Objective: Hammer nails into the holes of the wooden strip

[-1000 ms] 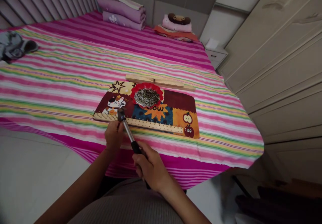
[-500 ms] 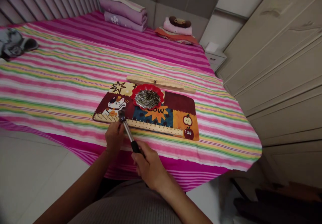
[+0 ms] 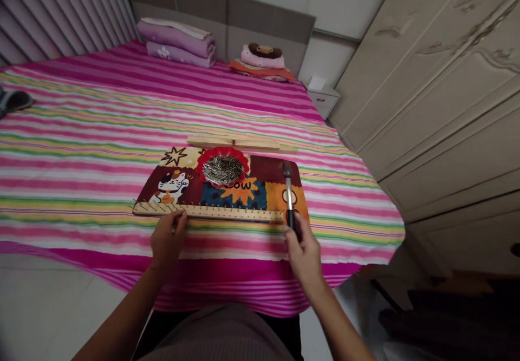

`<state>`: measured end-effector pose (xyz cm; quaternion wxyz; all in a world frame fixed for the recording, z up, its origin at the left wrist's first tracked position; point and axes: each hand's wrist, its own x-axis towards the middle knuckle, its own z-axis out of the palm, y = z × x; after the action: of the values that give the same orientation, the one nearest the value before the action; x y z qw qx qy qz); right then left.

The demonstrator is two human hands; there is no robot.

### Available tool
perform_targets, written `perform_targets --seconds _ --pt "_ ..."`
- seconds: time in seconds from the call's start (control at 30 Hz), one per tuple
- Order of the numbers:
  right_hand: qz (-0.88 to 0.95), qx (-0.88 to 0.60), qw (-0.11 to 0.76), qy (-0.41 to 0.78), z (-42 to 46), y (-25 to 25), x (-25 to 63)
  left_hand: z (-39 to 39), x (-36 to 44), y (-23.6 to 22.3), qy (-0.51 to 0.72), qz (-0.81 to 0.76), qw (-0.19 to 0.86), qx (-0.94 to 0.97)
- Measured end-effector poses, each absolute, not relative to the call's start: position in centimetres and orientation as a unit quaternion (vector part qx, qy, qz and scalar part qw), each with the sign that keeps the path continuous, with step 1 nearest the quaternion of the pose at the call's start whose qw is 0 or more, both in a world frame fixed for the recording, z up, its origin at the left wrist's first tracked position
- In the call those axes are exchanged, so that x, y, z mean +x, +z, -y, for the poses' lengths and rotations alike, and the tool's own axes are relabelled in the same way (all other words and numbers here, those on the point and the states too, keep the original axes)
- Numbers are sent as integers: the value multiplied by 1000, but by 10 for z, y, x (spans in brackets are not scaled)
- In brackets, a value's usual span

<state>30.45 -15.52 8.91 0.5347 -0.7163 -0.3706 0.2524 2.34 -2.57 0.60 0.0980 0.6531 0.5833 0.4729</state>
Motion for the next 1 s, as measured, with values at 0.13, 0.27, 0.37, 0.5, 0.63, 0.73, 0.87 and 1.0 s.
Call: perform_targets --seconds 0.13,0.27,0.37,0.5,0.63,0.73,0.87,1.0 --pt "335 -826 430 145 147 68 372 37 17 23 485 -576 85 652" --pt "339 -889 293 91 145 46 407 32 15 50 488 -547 38 679" --pt "374 -891 242 84 144 30 409 13 22 72 452 -536 27 713" --pt "369 -900 218 79 141 22 400 -20 45 95 332 -561 55 756" --pt "359 -908 200 77 139 21 397 -53 77 108 164 -548 53 818" --pt "362 -907 202 70 140 20 398 -71 96 111 72 -529 31 845" --pt "362 -906 212 64 140 15 399 -86 110 112 -28 -523 16 852" --pt "358 -907 211 64 140 12 399 -94 114 113 -54 -519 9 853"
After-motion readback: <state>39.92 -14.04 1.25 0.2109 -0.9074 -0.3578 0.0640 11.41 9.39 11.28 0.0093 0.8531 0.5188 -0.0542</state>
